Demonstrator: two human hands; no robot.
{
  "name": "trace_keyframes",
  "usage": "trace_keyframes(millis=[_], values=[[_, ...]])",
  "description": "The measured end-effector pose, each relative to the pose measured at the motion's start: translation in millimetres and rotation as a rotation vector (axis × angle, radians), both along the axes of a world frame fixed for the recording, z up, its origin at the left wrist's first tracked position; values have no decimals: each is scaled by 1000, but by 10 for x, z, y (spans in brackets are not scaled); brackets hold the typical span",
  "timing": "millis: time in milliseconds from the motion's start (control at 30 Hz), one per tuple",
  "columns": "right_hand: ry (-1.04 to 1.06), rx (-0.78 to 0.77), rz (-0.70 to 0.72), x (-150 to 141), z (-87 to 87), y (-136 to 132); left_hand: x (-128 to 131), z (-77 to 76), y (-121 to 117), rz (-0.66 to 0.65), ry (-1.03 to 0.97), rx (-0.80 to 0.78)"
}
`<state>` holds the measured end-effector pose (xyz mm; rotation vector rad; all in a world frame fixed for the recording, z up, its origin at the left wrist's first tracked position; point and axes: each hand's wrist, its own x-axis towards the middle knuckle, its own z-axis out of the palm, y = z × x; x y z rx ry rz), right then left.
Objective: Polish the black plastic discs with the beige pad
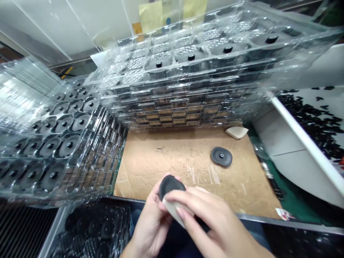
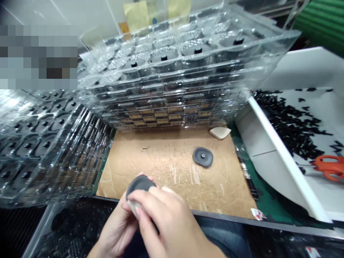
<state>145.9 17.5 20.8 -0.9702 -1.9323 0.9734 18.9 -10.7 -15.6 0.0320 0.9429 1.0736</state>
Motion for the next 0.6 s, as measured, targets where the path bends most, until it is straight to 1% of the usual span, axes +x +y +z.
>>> trace_keyframes(millis=[33,67,100,167,200,233,300,333,400,500,533,600], values=[[-32,-33,36,-13,3,12,1,21,8,2,22,-2],[-60,-40,23,-25,1,26,10,44,18,-5,35,2],[-80,-10,-32,-39,-4,37,22,67,27,-22,36,11],[-76,99,-142,-60,-14,36,37,99,36,-61,-6,31],[-59,132,-153,-56,-15,21,32,105,35,-71,-36,41],[-43,138,-128,-35,-14,-2,17,104,32,-67,-60,53],[-50,71,-14,56,-4,-58,-34,83,22,-49,-97,61],[-76,29,19,120,1,-81,-60,68,17,-46,-113,58],[-159,-4,28,247,1,-102,-93,44,11,-34,-121,36],[-235,18,-33,356,-37,-80,-86,54,7,-1,-82,29],[-230,18,-67,365,-62,-70,-78,71,7,15,-60,31],[-178,-36,-155,360,-126,-55,-65,118,6,37,-31,21]])
